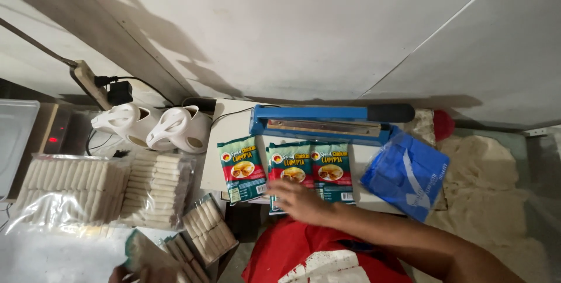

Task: The person places stacks of food into printed plastic bags, seals the top of each bag using a heat sealer, and collects the finished packages into a larger blue plastic bag.

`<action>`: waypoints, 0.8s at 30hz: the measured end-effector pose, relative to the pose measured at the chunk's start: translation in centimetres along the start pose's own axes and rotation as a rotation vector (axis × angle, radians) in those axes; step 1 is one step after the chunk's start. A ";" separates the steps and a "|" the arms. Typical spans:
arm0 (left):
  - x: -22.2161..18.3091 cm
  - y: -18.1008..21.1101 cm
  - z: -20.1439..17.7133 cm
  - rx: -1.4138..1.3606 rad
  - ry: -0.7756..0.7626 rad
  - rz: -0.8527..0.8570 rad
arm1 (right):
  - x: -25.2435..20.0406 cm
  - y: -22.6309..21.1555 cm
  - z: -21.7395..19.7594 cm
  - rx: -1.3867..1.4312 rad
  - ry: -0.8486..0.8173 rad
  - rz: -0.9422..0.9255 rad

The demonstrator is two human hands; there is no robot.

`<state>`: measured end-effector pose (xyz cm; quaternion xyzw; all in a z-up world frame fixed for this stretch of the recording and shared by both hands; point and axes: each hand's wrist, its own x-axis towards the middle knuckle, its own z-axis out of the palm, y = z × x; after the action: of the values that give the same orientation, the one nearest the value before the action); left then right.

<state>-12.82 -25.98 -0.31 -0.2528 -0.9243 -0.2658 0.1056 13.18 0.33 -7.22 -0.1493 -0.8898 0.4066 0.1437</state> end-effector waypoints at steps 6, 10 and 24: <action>-0.7 5.9 4.5 -0.117 0.018 0.006 | 2.9 -7.1 1.1 0.365 -0.236 0.064; -3.2 12.6 9.4 -0.357 -0.226 0.142 | 4.8 -12.4 -3.8 0.788 0.126 -0.026; -0.3 21.5 14.1 -0.844 -0.938 0.510 | -3.6 0.5 -11.4 0.539 0.261 0.206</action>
<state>-2.21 -2.71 -2.84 -0.5709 -0.6010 -0.4327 -0.3545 20.89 7.01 -0.87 -0.2459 -0.7041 0.6177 0.2492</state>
